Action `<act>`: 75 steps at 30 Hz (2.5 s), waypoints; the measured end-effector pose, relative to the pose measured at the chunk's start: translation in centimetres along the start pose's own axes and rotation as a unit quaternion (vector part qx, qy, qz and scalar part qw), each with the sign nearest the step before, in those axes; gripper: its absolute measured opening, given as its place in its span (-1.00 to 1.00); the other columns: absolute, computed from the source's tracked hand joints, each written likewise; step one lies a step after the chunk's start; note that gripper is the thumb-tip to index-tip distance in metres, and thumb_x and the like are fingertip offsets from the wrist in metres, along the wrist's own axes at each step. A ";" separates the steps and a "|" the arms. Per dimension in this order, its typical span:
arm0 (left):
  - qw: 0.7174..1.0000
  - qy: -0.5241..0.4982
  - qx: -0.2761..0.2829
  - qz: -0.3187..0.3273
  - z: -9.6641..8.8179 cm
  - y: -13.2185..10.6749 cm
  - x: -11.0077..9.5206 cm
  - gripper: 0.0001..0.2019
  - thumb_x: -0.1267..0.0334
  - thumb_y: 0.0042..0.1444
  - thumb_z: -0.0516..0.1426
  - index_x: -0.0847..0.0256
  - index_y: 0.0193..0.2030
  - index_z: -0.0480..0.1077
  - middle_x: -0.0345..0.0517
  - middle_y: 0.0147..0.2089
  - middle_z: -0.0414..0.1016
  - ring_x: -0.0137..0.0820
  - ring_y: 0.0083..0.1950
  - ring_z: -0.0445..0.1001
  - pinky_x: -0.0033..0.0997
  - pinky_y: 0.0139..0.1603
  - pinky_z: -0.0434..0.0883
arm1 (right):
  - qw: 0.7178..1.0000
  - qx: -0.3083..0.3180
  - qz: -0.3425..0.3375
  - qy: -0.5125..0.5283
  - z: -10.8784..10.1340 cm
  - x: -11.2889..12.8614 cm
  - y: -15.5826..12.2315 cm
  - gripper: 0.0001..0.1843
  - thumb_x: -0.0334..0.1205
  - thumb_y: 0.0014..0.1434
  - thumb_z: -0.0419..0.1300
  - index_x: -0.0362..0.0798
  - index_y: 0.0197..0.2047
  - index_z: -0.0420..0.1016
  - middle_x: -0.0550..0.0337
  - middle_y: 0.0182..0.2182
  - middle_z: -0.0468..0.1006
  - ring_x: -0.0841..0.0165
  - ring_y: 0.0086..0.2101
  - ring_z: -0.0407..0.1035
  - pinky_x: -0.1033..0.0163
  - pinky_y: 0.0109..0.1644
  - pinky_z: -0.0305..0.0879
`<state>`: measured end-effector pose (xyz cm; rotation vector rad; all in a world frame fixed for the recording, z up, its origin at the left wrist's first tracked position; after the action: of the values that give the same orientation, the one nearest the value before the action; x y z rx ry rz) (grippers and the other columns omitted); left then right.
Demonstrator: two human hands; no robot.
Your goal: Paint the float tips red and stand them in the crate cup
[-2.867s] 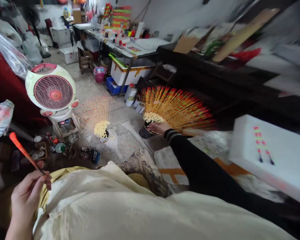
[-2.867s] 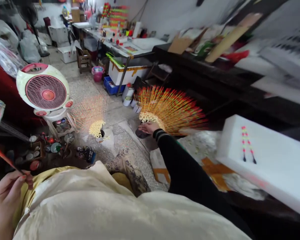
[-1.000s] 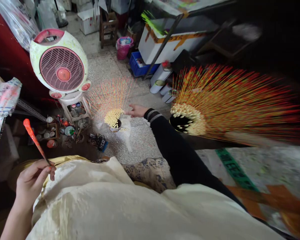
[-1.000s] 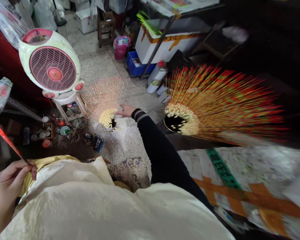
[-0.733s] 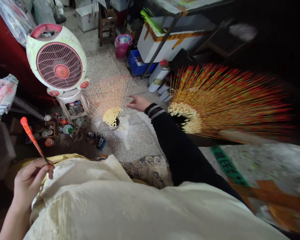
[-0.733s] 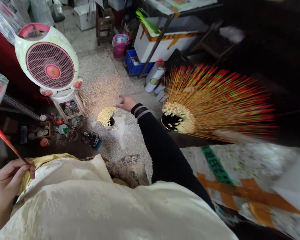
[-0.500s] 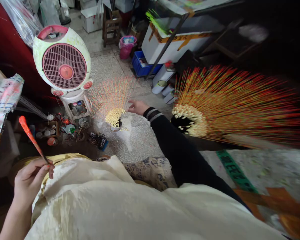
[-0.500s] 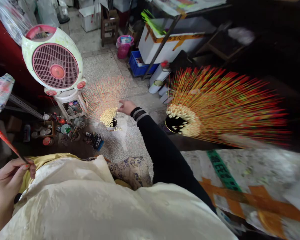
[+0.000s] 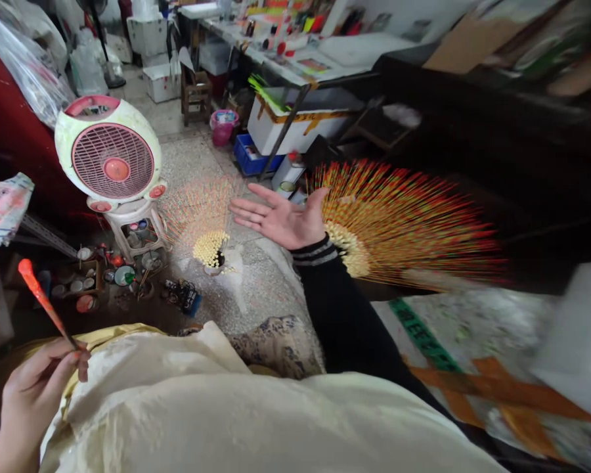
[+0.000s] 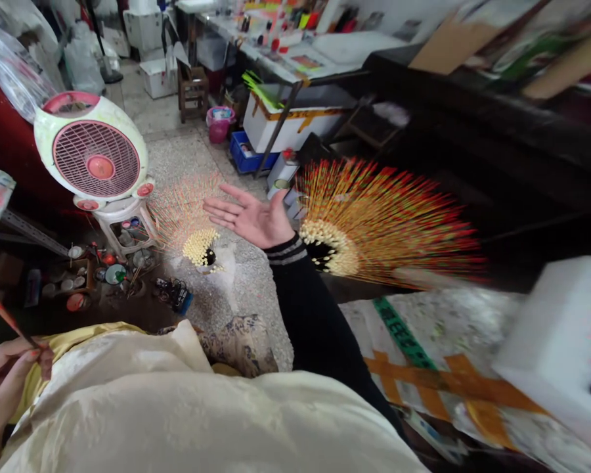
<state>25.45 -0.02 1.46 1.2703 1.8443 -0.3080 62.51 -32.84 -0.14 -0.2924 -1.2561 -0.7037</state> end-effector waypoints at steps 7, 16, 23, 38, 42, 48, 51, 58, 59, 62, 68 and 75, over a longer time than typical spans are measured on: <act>0.998 -0.057 0.010 -0.032 -1.2 -1.5 1.1 -0.87 0.18 0.18 0.22 0.15 -0.19 0.49 -0.26 -0.40 0.53 -0.45 -0.44 0.50 -0.47 -0.37 0.47 | 1.000 0.030 0.004 0.002 2.0 0.5 1.1 0.07 0.71 -0.06 -0.13 0.12 0.25 0.32 -0.01 0.16 0.47 0.09 0.27 0.23 -0.24 0.29 0.21; 0.997 -0.057 -0.030 -0.036 -1.5 -2.0 0.5 -0.85 0.20 0.13 0.27 0.19 -0.20 0.50 -0.23 -0.38 0.55 -0.47 -0.43 0.50 -0.46 -0.36 0.50 | 0.993 -0.084 -0.013 -0.077 -1.2 2.2 -0.8 -0.16 0.49 -0.04 0.21 0.09 0.15 0.44 0.03 0.06 0.56 0.17 0.05 0.48 -0.13 0.10 0.35; 0.996 -0.074 -0.002 -0.059 -1.1 -1.8 0.6 -0.89 0.20 0.17 0.25 0.14 -0.20 0.49 -0.27 -0.38 0.54 -0.46 -0.45 0.50 -0.41 -0.37 0.47 | 0.988 -0.133 -0.047 -0.062 -2.1 2.3 -2.2 -0.30 0.24 -0.02 0.37 0.05 0.11 0.50 0.06 -0.06 0.63 0.28 -0.05 0.51 0.02 0.15 0.34; 0.988 -0.141 -0.001 -0.061 -1.7 -2.9 2.6 -0.89 0.18 0.18 0.23 0.12 -0.19 0.49 -0.23 -0.37 0.54 -0.46 -0.49 0.49 -0.46 -0.47 0.50 | 0.991 0.112 0.041 -0.059 10.6 4.1 2.5 -0.05 0.65 0.05 -0.19 0.17 0.22 0.32 0.13 0.13 0.52 0.10 0.24 0.29 -0.27 0.32 0.14; 0.984 -0.153 -0.026 -0.090 -2.3 -3.9 3.2 -0.87 0.15 0.17 0.23 0.14 -0.23 0.48 -0.21 -0.39 0.53 -0.45 -0.49 0.49 -0.47 -0.47 0.50 | 0.978 0.164 0.111 -0.063 14.8 3.3 5.1 0.06 0.67 0.04 -0.34 0.11 0.29 0.25 0.02 0.19 0.46 0.10 0.27 0.23 -0.23 0.32 0.14; 0.973 -0.183 -0.070 -0.119 -3.3 -5.1 4.2 -0.79 0.09 0.17 0.21 0.21 -0.27 0.45 -0.18 -0.42 0.53 -0.44 -0.50 0.49 -0.47 -0.47 0.50 | 0.949 0.256 0.183 -0.033 20.2 0.8 8.6 0.02 0.62 0.10 -0.26 0.06 0.34 0.19 -0.09 0.23 0.39 0.06 0.31 0.17 -0.25 0.32 0.11; 0.972 -0.187 -0.079 -0.115 -3.8 -5.6 4.8 -0.79 0.09 0.16 0.21 0.21 -0.28 0.45 -0.18 -0.43 0.53 -0.45 -0.51 0.48 -0.48 -0.48 0.48 | 0.930 0.305 0.204 0.000 22.4 -0.5 10.0 0.07 0.65 0.06 -0.24 0.03 0.33 0.21 -0.12 0.25 0.36 0.04 0.31 0.17 -0.26 0.34 0.06; 0.957 -0.227 -0.125 -0.128 -4.8 -6.7 5.7 -0.77 0.07 0.17 0.20 0.20 -0.30 0.44 -0.21 -0.47 0.49 -0.45 -0.55 0.45 -0.49 -0.56 0.46 | 0.888 0.398 0.231 -0.003 27.9 -3.2 12.5 0.06 0.64 0.07 -0.23 0.01 0.31 0.24 -0.12 0.29 0.32 0.09 0.32 0.16 -0.22 0.37 0.08; 0.955 -0.229 -0.133 -0.133 -4.9 -6.9 5.8 -0.77 0.06 0.17 0.20 0.20 -0.31 0.43 -0.21 -0.48 0.48 -0.46 -0.56 0.44 -0.50 -0.57 0.45 | 0.885 0.403 0.233 -0.008 28.7 -3.7 12.9 0.03 0.62 0.09 -0.22 0.02 0.31 0.24 -0.11 0.30 0.31 0.10 0.32 0.16 -0.22 0.37 0.08; 0.950 -0.227 -0.159 -0.142 -5.6 -7.8 6.1 -0.77 0.06 0.18 0.19 0.19 -0.30 0.43 -0.21 -0.49 0.46 -0.47 -0.55 0.43 -0.51 -0.56 0.44 | 0.876 0.423 0.233 -0.007 31.4 -5.4 14.1 -0.01 0.61 0.09 -0.16 0.06 0.30 0.26 -0.07 0.30 0.31 0.10 0.32 0.18 -0.22 0.35 0.11; 0.933 -0.222 -0.229 -0.166 -7.1 -10.4 5.5 -0.78 0.07 0.23 0.16 0.18 -0.28 0.45 -0.23 -0.49 0.42 -0.51 -0.56 0.41 -0.55 -0.56 0.41 | 0.885 0.430 0.175 -0.027 37.2 -9.8 16.0 -0.36 0.24 0.23 0.16 0.05 0.24 0.36 -0.02 0.13 0.51 0.17 0.17 0.38 -0.10 0.27 0.29; 0.921 -0.162 -0.284 -0.213 -9.5 -12.9 5.0 -0.83 0.13 0.26 0.14 0.16 -0.25 0.47 -0.21 -0.46 0.46 -0.51 -0.56 0.44 -0.56 -0.55 0.40 | 0.905 0.376 -0.032 -0.198 43.0 -14.6 17.1 -0.59 0.06 0.38 0.00 0.06 0.12 0.46 0.20 -0.35 0.63 0.37 -0.36 0.51 0.16 -0.19 0.51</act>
<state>9.04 3.22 0.22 0.3883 1.7261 -0.1762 38.41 9.21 2.33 0.2614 -1.8331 -0.1678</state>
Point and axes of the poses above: each hand's wrist, its own y-axis towards the middle knuckle, its own z-axis out of the palm, x = y × z, the point moved 3 cm from there along y, towards the middle knuckle
